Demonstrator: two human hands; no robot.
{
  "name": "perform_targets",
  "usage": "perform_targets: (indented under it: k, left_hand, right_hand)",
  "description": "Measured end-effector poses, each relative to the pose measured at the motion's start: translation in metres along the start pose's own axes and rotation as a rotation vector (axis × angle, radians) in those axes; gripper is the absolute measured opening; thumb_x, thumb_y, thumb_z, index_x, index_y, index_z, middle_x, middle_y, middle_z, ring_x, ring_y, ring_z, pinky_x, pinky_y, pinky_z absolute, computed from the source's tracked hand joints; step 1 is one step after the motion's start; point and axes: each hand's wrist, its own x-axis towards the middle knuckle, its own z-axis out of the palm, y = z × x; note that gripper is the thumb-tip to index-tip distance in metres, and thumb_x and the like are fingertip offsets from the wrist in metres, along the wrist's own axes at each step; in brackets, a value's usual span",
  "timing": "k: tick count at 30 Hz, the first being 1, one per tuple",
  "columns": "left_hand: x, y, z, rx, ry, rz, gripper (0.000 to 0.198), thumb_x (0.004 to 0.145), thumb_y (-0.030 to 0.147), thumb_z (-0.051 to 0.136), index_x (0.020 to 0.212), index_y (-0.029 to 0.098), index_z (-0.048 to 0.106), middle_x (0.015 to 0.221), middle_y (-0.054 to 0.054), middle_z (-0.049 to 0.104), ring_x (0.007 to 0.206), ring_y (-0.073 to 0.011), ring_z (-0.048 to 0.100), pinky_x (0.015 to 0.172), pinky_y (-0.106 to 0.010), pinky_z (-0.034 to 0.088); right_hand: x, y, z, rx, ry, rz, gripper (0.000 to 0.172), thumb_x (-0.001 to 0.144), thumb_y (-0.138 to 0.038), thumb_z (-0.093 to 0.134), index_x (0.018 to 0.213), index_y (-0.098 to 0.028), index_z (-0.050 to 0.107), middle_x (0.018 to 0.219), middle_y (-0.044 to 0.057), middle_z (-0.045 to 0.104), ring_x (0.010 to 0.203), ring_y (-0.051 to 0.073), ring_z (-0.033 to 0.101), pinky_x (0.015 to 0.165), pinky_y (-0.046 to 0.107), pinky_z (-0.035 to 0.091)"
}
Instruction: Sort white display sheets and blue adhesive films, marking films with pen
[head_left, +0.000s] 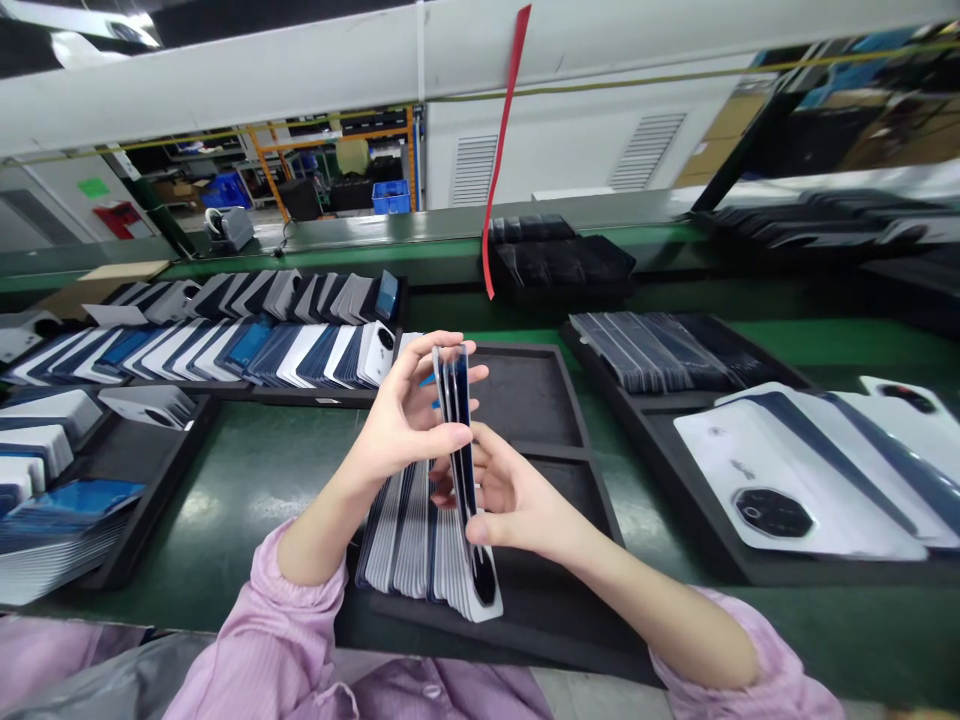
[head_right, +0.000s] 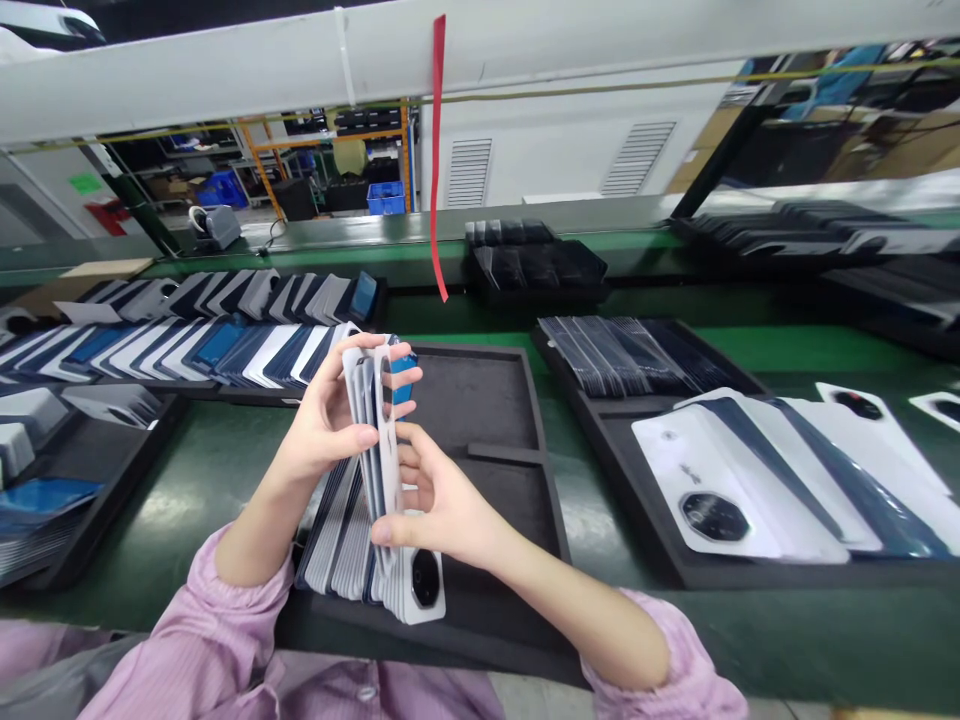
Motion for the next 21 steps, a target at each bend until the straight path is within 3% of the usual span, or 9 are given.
perform_targets:
  k: [8, 12, 16, 18, 21]
  left_hand:
    - [0.002, -0.003, 0.005, -0.074, 0.040, -0.002, 0.071, 0.070, 0.027, 0.086, 0.132, 0.031, 0.053, 0.145, -0.008, 0.055, 0.132, -0.0342, 0.058, 0.102, -0.046, 0.055]
    - [0.007, -0.004, 0.010, -0.353, 0.246, -0.119, 0.067, 0.073, 0.033, 0.070, 0.136, 0.026, 0.049, 0.132, -0.010, 0.065, 0.124, -0.0341, 0.063, 0.101, -0.048, 0.053]
    - [0.015, -0.012, 0.009, -0.530, 0.493, -0.362, 0.067, 0.065, 0.028, 0.061, 0.131, 0.021, 0.049, 0.112, -0.012, 0.074, 0.109, -0.0344, 0.070, 0.096, -0.050, 0.053]
    - [0.018, -0.019, 0.009, -0.508, 0.542, -0.432, 0.064, 0.061, 0.025, 0.063, 0.123, 0.020, 0.052, 0.101, -0.011, 0.075, 0.103, -0.0336, 0.071, 0.093, -0.046, 0.054]
    - [0.020, -0.028, 0.012, -0.453, 0.562, -0.427, 0.070, 0.055, 0.017, 0.067, 0.123, 0.023, 0.051, 0.092, -0.005, 0.073, 0.100, -0.0282, 0.071, 0.089, -0.038, 0.054]
  right_hand:
    - [0.000, -0.001, 0.000, -0.042, 0.030, -0.023, 0.090, 0.060, -0.047, 0.095, 0.132, -0.029, 0.044, 0.123, 0.008, 0.060, 0.101, 0.021, 0.063, 0.083, 0.033, 0.053]
    - [0.001, -0.002, 0.001, 0.018, 0.040, -0.070, 0.086, 0.061, -0.052, 0.093, 0.128, -0.027, 0.046, 0.120, 0.010, 0.063, 0.101, 0.025, 0.066, 0.084, 0.038, 0.053]
    - [0.004, -0.002, -0.001, 0.031, 0.114, -0.072, 0.073, 0.065, -0.058, 0.088, 0.120, -0.026, 0.052, 0.117, 0.010, 0.066, 0.100, 0.026, 0.066, 0.083, 0.037, 0.051]
    - [0.005, -0.001, -0.004, 0.046, 0.166, -0.020, 0.063, 0.069, -0.057, 0.085, 0.115, -0.025, 0.057, 0.114, 0.008, 0.066, 0.097, 0.024, 0.065, 0.079, 0.033, 0.050]
    - [0.009, 0.001, -0.011, 0.110, 0.223, 0.070, 0.051, 0.069, -0.049, 0.085, 0.108, -0.023, 0.064, 0.099, 0.003, 0.067, 0.085, 0.019, 0.063, 0.071, 0.027, 0.047]
